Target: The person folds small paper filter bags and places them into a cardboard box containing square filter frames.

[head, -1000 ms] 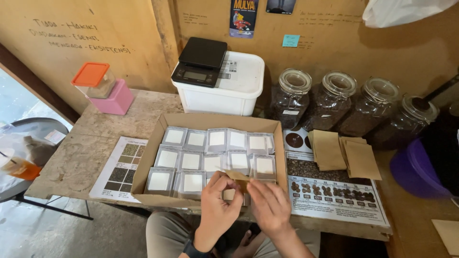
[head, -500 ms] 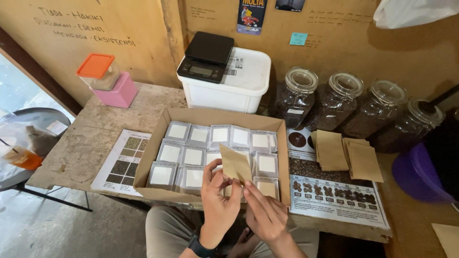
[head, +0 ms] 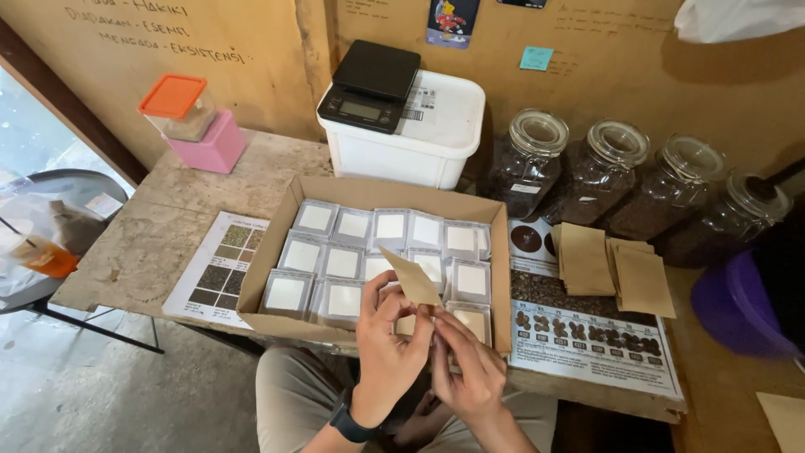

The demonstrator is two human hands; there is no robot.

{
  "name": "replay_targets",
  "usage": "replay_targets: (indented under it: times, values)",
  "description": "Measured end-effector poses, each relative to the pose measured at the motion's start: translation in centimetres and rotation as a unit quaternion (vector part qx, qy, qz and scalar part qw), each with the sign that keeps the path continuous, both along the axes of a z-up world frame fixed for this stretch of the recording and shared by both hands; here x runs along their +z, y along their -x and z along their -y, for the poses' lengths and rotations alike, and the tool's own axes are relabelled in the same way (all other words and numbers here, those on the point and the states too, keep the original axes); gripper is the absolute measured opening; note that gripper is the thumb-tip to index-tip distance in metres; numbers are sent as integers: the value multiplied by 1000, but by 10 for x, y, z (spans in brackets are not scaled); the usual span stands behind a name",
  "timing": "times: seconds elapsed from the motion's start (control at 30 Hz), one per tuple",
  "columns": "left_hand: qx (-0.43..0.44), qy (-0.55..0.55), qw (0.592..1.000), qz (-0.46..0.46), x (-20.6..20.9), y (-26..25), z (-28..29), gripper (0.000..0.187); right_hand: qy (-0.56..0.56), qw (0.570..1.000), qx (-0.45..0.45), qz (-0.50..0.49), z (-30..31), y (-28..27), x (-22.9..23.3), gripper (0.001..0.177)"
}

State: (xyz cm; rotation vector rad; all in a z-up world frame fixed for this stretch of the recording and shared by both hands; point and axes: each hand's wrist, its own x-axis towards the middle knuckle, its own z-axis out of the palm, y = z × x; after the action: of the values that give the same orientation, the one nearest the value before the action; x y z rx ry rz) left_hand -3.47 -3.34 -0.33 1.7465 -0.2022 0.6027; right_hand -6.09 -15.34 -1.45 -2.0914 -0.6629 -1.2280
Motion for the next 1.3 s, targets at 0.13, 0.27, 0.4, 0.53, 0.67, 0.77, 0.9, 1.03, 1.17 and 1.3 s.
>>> replay_targets:
  times: [0.13, 0.27, 0.4, 0.53, 0.67, 0.77, 0.9, 1.03, 1.17, 1.3]
  values:
    - [-3, 6, 1000, 2, 1, 1, 1, 4, 43, 998, -51, -9, 3, 2, 1, 24]
    - [-12, 5, 1000, -20, 2, 3, 0, 11, 124, 989, -57, 58, 13, -5, -18, 23]
    - [-58, 53, 993, -85, -1, 4, -5, 7, 212, 969, -26, 120, 38, -13, -38, 28]
    - [-88, 76, 987, -114, 1, 3, -9, 14, 236, 952, 10, 197, 38, -17, 1, 15]
    - [-80, 79, 989, -93, -2, 2, -7, 10, 243, 957, 14, 161, 37, -12, -5, 17]
    - [-73, 72, 992, -74, -2, 3, -4, 9, 199, 974, -5, 105, 30, -6, -14, 23]
    - [-62, 57, 994, -64, 1, 4, -1, 14, 187, 977, -84, 50, 17, -1, -3, 27]
    - [-64, 51, 995, -64, 6, 3, -2, 16, 223, 969, -101, 30, 23, -3, -14, 35]
    - [-78, 71, 991, -84, 4, 5, -4, 16, 260, 964, -52, 28, 35, -9, -19, 37]
    - [-86, 78, 991, -64, 5, 7, -1, 19, 239, 970, -29, -13, 35, -10, -7, 37]
